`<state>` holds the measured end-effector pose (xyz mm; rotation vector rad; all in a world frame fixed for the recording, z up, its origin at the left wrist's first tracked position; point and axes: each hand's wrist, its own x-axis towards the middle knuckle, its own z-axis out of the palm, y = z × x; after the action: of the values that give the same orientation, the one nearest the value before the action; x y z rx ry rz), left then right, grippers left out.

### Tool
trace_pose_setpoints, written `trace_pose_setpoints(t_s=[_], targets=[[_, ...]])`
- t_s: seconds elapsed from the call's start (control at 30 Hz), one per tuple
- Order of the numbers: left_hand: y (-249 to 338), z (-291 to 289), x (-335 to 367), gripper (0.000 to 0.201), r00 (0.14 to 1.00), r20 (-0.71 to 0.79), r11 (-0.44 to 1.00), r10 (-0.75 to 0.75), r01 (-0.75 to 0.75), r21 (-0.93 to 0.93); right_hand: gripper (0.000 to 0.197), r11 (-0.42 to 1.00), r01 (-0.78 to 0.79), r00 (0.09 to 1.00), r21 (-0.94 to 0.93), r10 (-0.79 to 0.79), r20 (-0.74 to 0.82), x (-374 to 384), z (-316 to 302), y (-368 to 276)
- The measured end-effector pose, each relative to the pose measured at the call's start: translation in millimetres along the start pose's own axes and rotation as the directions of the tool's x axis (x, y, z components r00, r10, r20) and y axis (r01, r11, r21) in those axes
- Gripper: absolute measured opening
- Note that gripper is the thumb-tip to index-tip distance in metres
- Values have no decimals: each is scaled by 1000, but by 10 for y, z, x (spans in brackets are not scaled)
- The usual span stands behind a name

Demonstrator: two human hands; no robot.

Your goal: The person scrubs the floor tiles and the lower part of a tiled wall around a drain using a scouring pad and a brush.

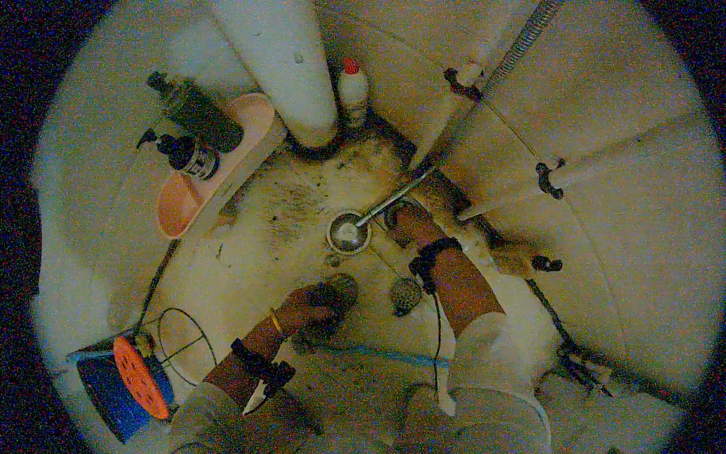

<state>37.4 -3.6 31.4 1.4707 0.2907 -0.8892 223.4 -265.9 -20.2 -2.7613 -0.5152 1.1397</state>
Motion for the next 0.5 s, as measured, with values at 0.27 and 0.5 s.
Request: trace_pose_setpoints(t_s=[0.27, 0.5], targets=[[41, 89, 71, 51, 999, 26, 999, 35, -36, 41, 35, 975, 215, 878, 65, -164, -449, 351, 742, 822], [-85, 1, 71, 50, 1000, 15, 989, 1, -3, 147, 19, 974, 118, 812, 191, 16, -583, 95, 525, 581]])
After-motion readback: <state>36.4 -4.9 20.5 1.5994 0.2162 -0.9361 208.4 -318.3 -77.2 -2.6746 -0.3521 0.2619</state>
